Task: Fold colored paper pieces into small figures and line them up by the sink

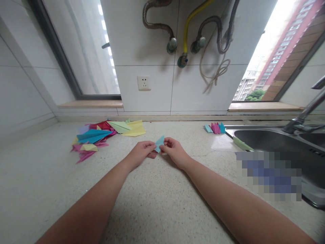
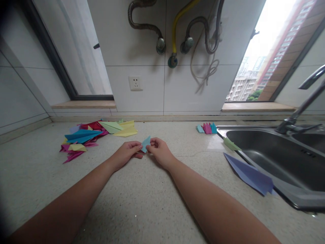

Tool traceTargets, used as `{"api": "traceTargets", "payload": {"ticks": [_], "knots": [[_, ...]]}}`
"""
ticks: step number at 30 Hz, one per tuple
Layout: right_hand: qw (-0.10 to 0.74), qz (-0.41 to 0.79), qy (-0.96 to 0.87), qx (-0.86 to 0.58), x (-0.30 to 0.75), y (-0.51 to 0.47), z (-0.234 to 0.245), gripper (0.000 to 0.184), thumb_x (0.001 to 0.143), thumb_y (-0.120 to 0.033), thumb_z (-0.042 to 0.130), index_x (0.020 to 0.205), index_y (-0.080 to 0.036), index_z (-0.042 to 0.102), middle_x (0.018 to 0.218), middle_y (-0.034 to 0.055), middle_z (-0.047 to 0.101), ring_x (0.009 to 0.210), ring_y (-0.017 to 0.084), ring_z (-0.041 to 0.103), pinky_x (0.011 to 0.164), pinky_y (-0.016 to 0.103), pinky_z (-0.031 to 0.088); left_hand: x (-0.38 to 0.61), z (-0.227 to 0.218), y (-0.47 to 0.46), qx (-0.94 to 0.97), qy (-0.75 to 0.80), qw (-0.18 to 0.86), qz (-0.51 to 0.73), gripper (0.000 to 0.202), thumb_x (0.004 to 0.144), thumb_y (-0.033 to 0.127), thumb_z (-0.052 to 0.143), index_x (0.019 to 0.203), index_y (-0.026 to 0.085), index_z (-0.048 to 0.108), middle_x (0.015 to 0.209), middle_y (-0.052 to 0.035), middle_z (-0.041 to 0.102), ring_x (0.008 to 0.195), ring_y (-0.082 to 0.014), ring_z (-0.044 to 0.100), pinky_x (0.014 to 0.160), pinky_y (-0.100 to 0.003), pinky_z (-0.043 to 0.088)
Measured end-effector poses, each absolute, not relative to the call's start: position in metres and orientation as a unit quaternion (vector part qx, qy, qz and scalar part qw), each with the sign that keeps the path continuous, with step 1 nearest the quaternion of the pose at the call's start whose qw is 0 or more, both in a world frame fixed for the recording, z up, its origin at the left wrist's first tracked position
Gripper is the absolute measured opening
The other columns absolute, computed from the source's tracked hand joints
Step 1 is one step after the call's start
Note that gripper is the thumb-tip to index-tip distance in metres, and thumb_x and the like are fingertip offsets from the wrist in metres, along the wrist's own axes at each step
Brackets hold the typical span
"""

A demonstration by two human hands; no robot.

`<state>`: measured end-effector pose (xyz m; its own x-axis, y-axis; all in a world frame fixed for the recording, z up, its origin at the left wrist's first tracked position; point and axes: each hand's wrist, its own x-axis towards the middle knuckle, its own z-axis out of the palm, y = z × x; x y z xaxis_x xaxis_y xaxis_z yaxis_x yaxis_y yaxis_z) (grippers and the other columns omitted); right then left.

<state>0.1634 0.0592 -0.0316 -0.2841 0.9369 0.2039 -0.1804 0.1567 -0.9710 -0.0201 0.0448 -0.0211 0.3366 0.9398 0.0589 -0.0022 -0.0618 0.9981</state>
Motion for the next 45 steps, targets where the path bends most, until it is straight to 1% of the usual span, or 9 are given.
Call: {"api": "traceTargets", "payload": {"ticks": [9, 13, 17, 20, 25, 28, 31, 40, 45], "knots": [[0.481, 0.599, -0.566, -0.299, 0.166, 0.058, -0.028, 0.029, 0.071, -0.037, 0.078, 0.087, -0.016, 0.065, 0.076, 0.0017, 0.067, 0.069, 0.013, 0.059, 0.072, 0.03, 0.046, -0.025, -0.022, 0.044, 0.599, 0.367, 0.574, 0.421, 0.028, 0.082, 0.039, 0.07, 0.092, 0.013, 0.071, 0.091, -0.0083, 0.068, 0.074, -0.0133, 0.059, 0.067, -0.026, 0.048], [0.51, 0.602, -0.55, -0.273, 0.164, 0.057, -0.03, 0.038, 0.071, -0.034, 0.078, 0.096, -0.021, 0.053, 0.073, -0.0034, 0.064, 0.068, 0.013, 0.061, 0.073, 0.031, 0.048, -0.024, -0.023, 0.044, 0.601, 0.361, 0.579, 0.417, 0.028, 0.082, 0.04, 0.069, 0.09, 0.013, 0.069, 0.09, -0.0078, 0.066, 0.074, -0.0139, 0.058, 0.066, -0.027, 0.048], [0.531, 0.562, -0.571, -0.276, 0.162, 0.056, -0.032, 0.041, 0.074, -0.034, 0.075, 0.093, -0.025, 0.04, 0.073, -0.0069, 0.06, 0.064, 0.012, 0.06, 0.065, 0.029, 0.048, -0.02, -0.023, 0.044, 0.628, 0.375, 0.533, 0.425, 0.031, 0.083, 0.043, 0.067, 0.095, 0.015, 0.069, 0.09, -0.0068, 0.066, 0.072, -0.0144, 0.057, 0.06, -0.026, 0.045], [0.508, 0.52, -0.624, -0.288, 0.162, 0.055, -0.033, 0.037, 0.077, -0.033, 0.071, 0.092, -0.025, 0.039, 0.072, -0.0073, 0.056, 0.061, 0.011, 0.057, 0.061, 0.027, 0.045, -0.02, -0.022, 0.044, 0.64, 0.386, 0.494, 0.443, 0.031, 0.084, 0.046, 0.065, 0.093, 0.016, 0.07, 0.082, -0.0041, 0.065, 0.064, -0.0122, 0.053, 0.058, -0.025, 0.041], [0.495, 0.491, -0.649, -0.304, 0.161, 0.055, -0.034, 0.039, 0.074, -0.032, 0.073, 0.096, -0.024, 0.042, 0.082, -0.0045, 0.058, 0.067, 0.011, 0.057, 0.065, 0.027, 0.045, -0.021, -0.022, 0.045, 0.625, 0.401, 0.475, 0.472, 0.033, 0.082, 0.048, 0.066, 0.082, 0.015, 0.071, 0.067, -0.0011, 0.061, 0.058, -0.0117, 0.05, 0.057, -0.024, 0.037], [0.479, 0.501, -0.647, -0.32, 0.162, 0.055, -0.035, 0.042, 0.072, -0.033, 0.075, 0.1, -0.023, 0.045, 0.08, -0.0037, 0.06, 0.067, 0.011, 0.057, 0.063, 0.026, 0.043, -0.021, -0.023, 0.046, 0.589, 0.396, 0.504, 0.492, 0.032, 0.08, 0.047, 0.069, 0.081, 0.015, 0.071, 0.071, -0.0023, 0.064, 0.06, -0.012, 0.052, 0.058, -0.025, 0.039], [0.461, 0.502, -0.655, -0.325, 0.162, 0.057, -0.036, 0.035, 0.074, -0.035, 0.073, 0.097, -0.021, 0.05, 0.077, -0.0026, 0.061, 0.066, 0.012, 0.058, 0.062, 0.027, 0.043, -0.02, -0.023, 0.046, 0.559, 0.379, 0.539, 0.503, 0.031, 0.078, 0.046, 0.072, 0.084, 0.015, 0.07, 0.076, -0.0031, 0.065, 0.064, -0.0123, 0.055, 0.062, -0.026, 0.043], [0.496, 0.46, -0.653, -0.339, 0.163, 0.057, -0.034, 0.027, 0.075, -0.035, 0.074, 0.089, -0.018, 0.058, 0.076, -0.0005, 0.061, 0.067, 0.012, 0.057, 0.064, 0.028, 0.045, -0.021, -0.02, 0.043, 0.578, 0.371, 0.55, 0.475, 0.03, 0.079, 0.039, 0.073, 0.097, 0.015, 0.071, 0.095, -0.0081, 0.069, 0.079, -0.0147, 0.06, 0.065, -0.024, 0.047], [0.484, 0.452, -0.665, -0.345, 0.164, 0.053, -0.031, 0.029, 0.073, -0.035, 0.075, 0.09, -0.019, 0.059, 0.081, 0.0011, 0.063, 0.07, 0.013, 0.058, 0.067, 0.029, 0.047, -0.021, -0.02, 0.043, 0.547, 0.347, 0.583, 0.49, 0.028, 0.079, 0.032, 0.074, 0.102, 0.015, 0.071, 0.103, -0.0081, 0.071, 0.089, -0.0157, 0.065, 0.085, -0.03, 0.05]]}}
